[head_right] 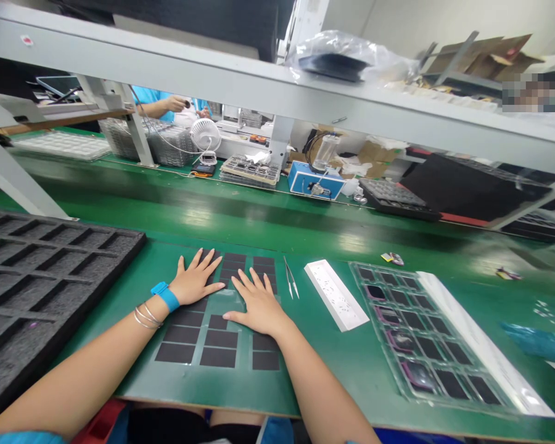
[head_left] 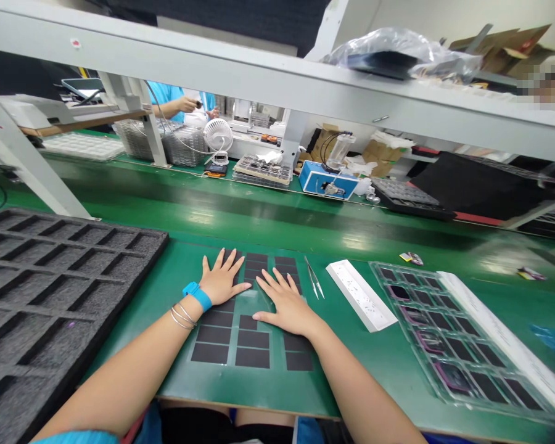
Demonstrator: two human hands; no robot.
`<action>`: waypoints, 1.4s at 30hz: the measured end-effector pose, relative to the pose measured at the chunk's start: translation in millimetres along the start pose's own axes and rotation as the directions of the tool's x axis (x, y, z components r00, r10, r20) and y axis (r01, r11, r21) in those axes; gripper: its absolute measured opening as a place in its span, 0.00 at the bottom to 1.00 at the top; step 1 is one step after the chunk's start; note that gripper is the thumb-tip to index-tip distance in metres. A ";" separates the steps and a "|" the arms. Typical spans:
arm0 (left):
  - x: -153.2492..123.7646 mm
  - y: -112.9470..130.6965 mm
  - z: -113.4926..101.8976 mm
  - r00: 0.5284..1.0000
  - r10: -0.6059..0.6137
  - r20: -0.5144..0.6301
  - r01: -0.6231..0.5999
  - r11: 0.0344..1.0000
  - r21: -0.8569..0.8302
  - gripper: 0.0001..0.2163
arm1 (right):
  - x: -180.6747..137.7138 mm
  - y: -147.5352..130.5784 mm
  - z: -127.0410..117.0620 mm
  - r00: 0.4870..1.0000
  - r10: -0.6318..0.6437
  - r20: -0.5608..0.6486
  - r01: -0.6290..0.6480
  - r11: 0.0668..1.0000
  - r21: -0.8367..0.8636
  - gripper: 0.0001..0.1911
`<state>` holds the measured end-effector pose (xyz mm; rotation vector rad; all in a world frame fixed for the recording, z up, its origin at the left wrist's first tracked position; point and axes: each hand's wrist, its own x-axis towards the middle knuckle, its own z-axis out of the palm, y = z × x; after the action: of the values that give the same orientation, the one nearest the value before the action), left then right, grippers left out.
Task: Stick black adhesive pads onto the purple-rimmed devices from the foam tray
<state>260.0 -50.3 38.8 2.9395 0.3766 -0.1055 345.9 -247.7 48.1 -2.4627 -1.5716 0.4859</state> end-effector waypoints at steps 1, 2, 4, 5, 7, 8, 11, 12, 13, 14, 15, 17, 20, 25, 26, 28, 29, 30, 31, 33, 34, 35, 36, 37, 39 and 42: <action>0.1 -0.1 0.3 1.000 -0.001 0.000 0.001 1.000 0.001 0.36 | -0.3 0.0 -0.7 1.000 -0.001 -0.008 0.001 1.000 0.004 0.46; 0.3 -0.2 0.7 1.000 -0.001 0.000 0.001 1.000 0.001 0.36 | -0.6 0.2 -1.6 1.000 -0.001 -0.024 0.001 1.000 0.006 0.47; 0.7 -0.7 1.8 1.000 0.000 -0.002 0.000 1.000 0.002 0.36 | -1.1 2.0 -3.6 0.997 0.009 -0.080 -0.009 1.000 -0.004 0.47; 0.8 -0.9 2.4 1.000 0.000 -0.004 0.000 1.000 0.003 0.36 | -1.2 3.5 -4.5 0.994 0.024 -0.111 -0.025 1.000 -0.015 0.45; 1.0 -1.4 3.4 1.000 0.001 -0.011 0.000 1.000 0.005 0.35 | -0.8 7.4 -5.4 0.987 0.070 -0.147 -0.077 0.996 -0.038 0.42; 1.0 -1.6 3.6 1.000 0.000 -0.012 0.000 1.000 0.006 0.35 | -0.4 9.5 -5.4 0.985 0.098 -0.145 -0.105 0.994 -0.043 0.41; 0.8 -1.5 3.0 1.000 -0.006 -0.010 0.006 1.000 0.009 0.34 | 1.1 13.7 -3.9 0.984 0.146 -0.101 -0.150 0.988 -0.031 0.41; 0.6 -1.3 2.5 1.000 -0.007 -0.010 0.007 1.000 0.012 0.34 | 1.5 13.9 -3.3 0.984 0.151 -0.093 -0.154 0.988 -0.024 0.41; 0.5 -0.9 1.9 1.000 -0.007 -0.011 0.008 1.000 0.015 0.34 | 1.8 13.4 -2.6 0.984 0.154 -0.092 -0.156 0.988 -0.018 0.41; 0.2 -0.5 1.4 1.000 -0.006 -0.012 0.007 1.000 0.019 0.33 | 2.0 12.4 -1.9 0.983 0.156 -0.099 -0.158 0.987 -0.014 0.41; 0.0 0.0 0.9 1.000 -0.004 -0.014 0.005 1.000 0.024 0.33 | 2.1 11.0 -1.2 0.982 0.156 -0.109 -0.158 0.987 -0.009 0.40; -0.5 0.9 0.4 1.000 -0.004 -0.014 0.005 0.999 0.037 0.33 | 2.4 7.6 0.5 0.980 0.145 -0.136 -0.146 0.989 0.002 0.39; -0.6 2.0 0.0 1.000 -0.019 -0.011 0.020 0.997 0.070 0.31 | 3.6 3.7 3.4 0.978 0.120 -0.170 -0.119 0.993 0.017 0.39; -0.5 3.8 -1.6 0.999 -0.033 0.002 0.033 0.992 0.122 0.31 | 6.1 0.0 7.3 0.968 0.143 -0.205 -0.133 0.989 0.061 0.41; -0.6 4.2 -1.9 0.999 -0.033 0.001 0.032 0.992 0.124 0.31 | 6.6 -0.7 8.2 0.966 0.148 -0.210 -0.137 0.988 0.069 0.41; -0.5 4.7 -2.0 0.999 -0.035 0.001 0.034 0.992 0.120 0.31 | 7.7 -1.7 10.3 0.963 0.152 -0.221 -0.136 0.987 0.088 0.41; -0.2 4.7 -1.8 0.999 -0.038 0.005 0.037 0.992 0.118 0.31 | 8.4 -1.9 11.3 0.961 0.155 -0.227 -0.135 0.986 0.100 0.41; 0.3 4.5 -1.5 0.999 -0.041 0.010 0.039 0.992 0.119 0.31 | 9.2 -2.0 12.1 0.959 0.158 -0.234 -0.134 0.984 0.115 0.41; 0.9 4.1 -1.0 0.999 -0.044 0.014 0.042 0.992 0.122 0.31 | 10.0 -2.1 12.6 0.957 0.160 -0.243 -0.132 0.983 0.129 0.41; 2.4 2.8 0.2 0.999 -0.043 0.017 0.041 0.991 0.127 0.31 | 10.7 -2.6 12.4 0.952 0.167 -0.255 -0.129 0.979 0.159 0.41; 3.2 2.0 1.1 0.999 -0.040 0.015 0.038 0.991 0.125 0.31 | 10.4 -3.3 11.7 0.950 0.173 -0.259 -0.129 0.976 0.177 0.41; 3.9 1.0 2.1 0.999 -0.037 0.010 0.036 0.992 0.120 0.31 | 9.4 -4.3 10.3 0.948 0.181 -0.263 -0.129 0.971 0.201 0.41; 4.6 -0.1 3.3 0.999 -0.034 0.006 0.033 0.993 0.115 0.31 | 7.7 -5.6 8.4 0.943 0.190 -0.275 -0.128 0.965 0.229 0.40; 5.3 -1.3 4.7 1.000 -0.029 0.004 0.028 0.993 0.111 0.32 | 5.5 -7.1 5.6 0.933 0.200 -0.298 -0.122 0.957 0.262 0.40; 6.5 -4.0 7.9 1.000 -0.021 -0.004 0.021 0.993 0.113 0.32 | -0.2 -9.3 -3.1 0.902 0.237 -0.361 -0.102 0.930 0.354 0.39; 8.3 -8.3 13.2 0.999 -0.016 -0.031 0.020 0.994 0.111 0.33 | -9.0 -0.6 -29.2 0.865 0.304 -0.399 -0.049 0.842 0.536 0.32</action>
<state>265.3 -42.8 23.7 3.0515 0.4148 -0.0876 352.6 -254.8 77.1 -2.0991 -0.8727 0.2504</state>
